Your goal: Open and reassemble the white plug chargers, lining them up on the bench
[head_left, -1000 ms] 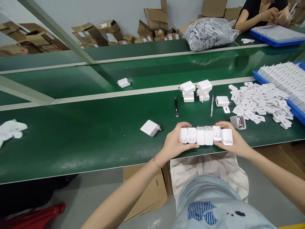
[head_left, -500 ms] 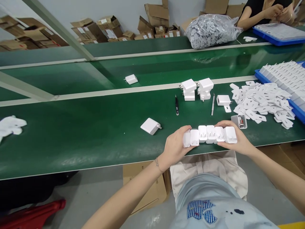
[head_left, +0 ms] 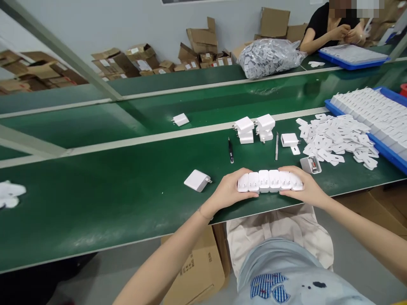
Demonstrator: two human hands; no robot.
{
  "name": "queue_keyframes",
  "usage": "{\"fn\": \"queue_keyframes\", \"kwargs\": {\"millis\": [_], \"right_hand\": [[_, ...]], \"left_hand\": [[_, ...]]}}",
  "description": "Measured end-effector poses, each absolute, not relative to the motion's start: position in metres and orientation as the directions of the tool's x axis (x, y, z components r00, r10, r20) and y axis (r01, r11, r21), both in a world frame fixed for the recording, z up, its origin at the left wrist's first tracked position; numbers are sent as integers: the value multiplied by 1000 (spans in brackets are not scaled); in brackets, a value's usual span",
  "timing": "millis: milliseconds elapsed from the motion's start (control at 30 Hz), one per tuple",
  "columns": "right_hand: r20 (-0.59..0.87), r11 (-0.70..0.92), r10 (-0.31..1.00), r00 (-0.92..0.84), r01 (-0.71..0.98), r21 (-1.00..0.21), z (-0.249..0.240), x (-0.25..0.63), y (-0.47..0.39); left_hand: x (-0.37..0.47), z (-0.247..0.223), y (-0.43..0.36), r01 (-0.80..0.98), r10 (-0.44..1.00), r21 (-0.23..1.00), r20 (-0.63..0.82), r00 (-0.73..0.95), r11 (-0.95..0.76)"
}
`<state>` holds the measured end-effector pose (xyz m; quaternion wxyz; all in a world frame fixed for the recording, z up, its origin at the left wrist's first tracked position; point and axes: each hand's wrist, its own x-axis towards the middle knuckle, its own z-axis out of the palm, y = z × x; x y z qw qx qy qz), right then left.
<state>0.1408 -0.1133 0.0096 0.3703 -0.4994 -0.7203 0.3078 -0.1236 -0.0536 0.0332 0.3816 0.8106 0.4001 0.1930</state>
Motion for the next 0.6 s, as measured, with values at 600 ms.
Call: {"fn": "queue_keyframes", "kwargs": {"millis": [600], "right_hand": [[596,303,785,167,736,-606,155,329,-99]], "left_hand": [[115,212,54,213,322,316,345,882,-924]]}}
